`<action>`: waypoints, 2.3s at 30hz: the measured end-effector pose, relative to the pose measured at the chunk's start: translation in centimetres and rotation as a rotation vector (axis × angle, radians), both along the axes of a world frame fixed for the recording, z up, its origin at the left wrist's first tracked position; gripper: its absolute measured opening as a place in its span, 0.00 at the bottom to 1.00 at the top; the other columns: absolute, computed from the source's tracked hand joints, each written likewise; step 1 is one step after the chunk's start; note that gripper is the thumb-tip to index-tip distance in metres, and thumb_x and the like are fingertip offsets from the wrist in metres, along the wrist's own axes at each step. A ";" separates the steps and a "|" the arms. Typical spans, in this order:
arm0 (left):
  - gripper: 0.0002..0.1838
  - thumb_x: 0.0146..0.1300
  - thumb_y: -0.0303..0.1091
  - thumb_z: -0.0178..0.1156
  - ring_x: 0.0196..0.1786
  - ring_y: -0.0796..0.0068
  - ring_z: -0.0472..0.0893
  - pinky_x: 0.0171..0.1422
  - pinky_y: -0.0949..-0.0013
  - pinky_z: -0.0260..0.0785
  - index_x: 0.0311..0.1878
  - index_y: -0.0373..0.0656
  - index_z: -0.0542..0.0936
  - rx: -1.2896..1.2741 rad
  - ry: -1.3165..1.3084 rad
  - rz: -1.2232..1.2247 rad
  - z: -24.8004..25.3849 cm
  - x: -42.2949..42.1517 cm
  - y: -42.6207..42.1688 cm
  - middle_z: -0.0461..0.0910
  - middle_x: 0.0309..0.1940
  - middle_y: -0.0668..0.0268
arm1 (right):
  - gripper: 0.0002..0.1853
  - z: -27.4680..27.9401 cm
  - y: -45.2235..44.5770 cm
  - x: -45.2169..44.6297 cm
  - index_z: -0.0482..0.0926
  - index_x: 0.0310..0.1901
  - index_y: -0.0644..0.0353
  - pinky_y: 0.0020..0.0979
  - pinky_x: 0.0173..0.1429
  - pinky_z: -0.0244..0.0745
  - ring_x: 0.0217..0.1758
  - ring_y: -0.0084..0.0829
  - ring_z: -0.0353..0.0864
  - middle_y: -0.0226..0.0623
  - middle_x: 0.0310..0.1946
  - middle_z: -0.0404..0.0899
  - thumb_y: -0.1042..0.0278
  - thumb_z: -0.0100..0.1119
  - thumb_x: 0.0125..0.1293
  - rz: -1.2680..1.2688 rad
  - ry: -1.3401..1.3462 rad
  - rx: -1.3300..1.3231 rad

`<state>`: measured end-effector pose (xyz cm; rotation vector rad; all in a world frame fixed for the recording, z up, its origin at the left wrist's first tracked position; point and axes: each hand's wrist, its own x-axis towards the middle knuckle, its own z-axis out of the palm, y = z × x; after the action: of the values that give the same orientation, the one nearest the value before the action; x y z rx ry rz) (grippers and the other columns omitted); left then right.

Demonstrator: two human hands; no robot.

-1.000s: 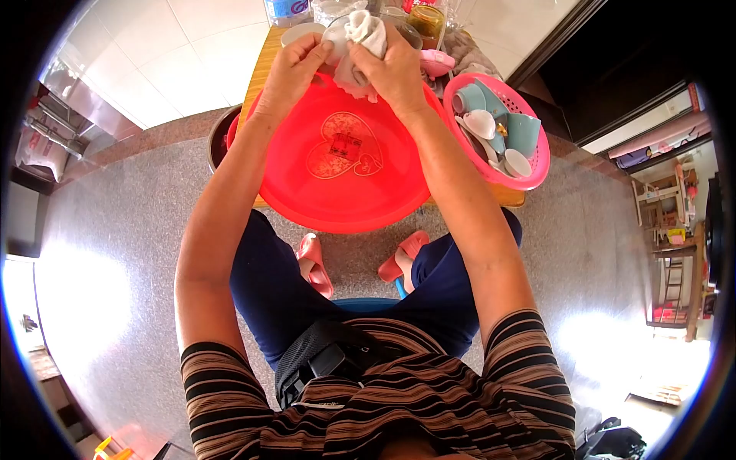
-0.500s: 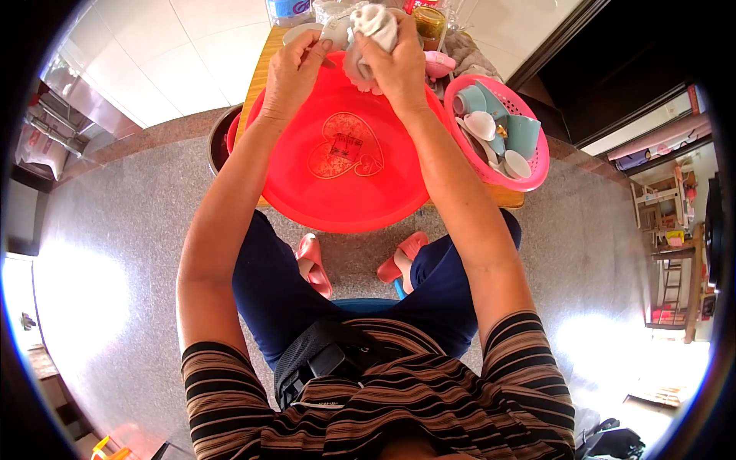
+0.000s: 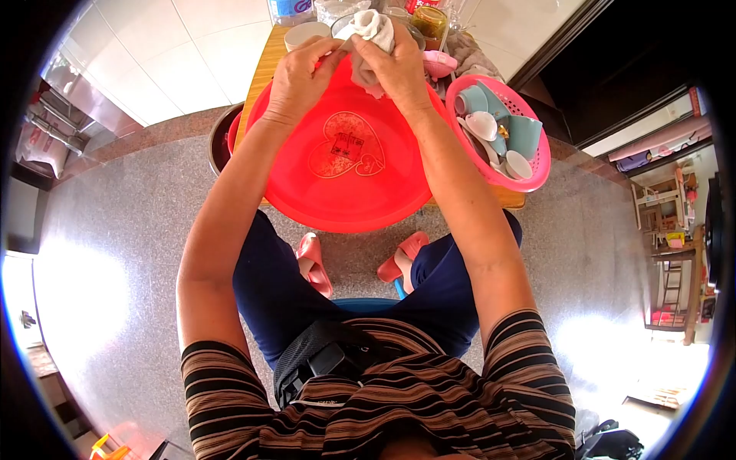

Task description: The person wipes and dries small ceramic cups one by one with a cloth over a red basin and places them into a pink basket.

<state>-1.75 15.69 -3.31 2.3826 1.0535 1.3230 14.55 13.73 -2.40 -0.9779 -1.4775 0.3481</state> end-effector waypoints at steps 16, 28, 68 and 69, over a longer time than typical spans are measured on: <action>0.13 0.71 0.38 0.52 0.33 0.82 0.81 0.33 0.80 0.67 0.48 0.40 0.79 -0.469 -0.343 -0.248 0.5 -0.2 0.3 0.81 0.34 0.71 | 0.17 0.0 -0.6 -1.0 0.77 0.43 0.57 0.40 0.42 0.74 0.40 0.45 0.80 0.43 0.36 0.80 0.56 0.64 0.56 -0.114 -0.163 -0.002; 0.15 0.72 0.42 0.49 0.33 0.84 0.79 0.35 0.80 0.67 0.48 0.43 0.78 -0.596 -0.479 -0.378 0.3 -0.4 0.7 0.80 0.33 0.73 | 0.16 0.8 -1.8 -0.8 0.77 0.42 0.56 0.38 0.42 0.75 0.38 0.42 0.81 0.40 0.35 0.80 0.54 0.62 0.58 -0.124 -0.092 -0.145; 0.05 0.56 0.39 0.61 0.41 0.73 0.81 0.33 0.64 0.76 0.35 0.52 0.79 0.489 0.816 -0.531 2.4 23.7 -9.1 0.75 0.34 0.69 | 0.18 7.9 -19.9 14.5 0.75 0.49 0.60 0.32 0.50 0.75 0.47 0.29 0.78 0.36 0.43 0.78 0.59 0.61 0.61 -0.404 0.974 0.575; 0.05 0.56 0.39 0.61 0.41 0.73 0.81 0.33 0.64 0.76 0.35 0.52 0.79 0.490 0.821 -0.524 2.4 23.4 -9.0 0.75 0.34 0.69 | 0.18 7.8 -19.7 14.5 0.75 0.49 0.60 0.32 0.50 0.75 0.47 0.29 0.78 0.36 0.43 0.78 0.59 0.61 0.61 -0.398 0.978 0.575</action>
<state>21.68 6.65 -0.90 3.3575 0.1443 0.4255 29.10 -6.00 5.45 -0.4749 -0.4192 0.0628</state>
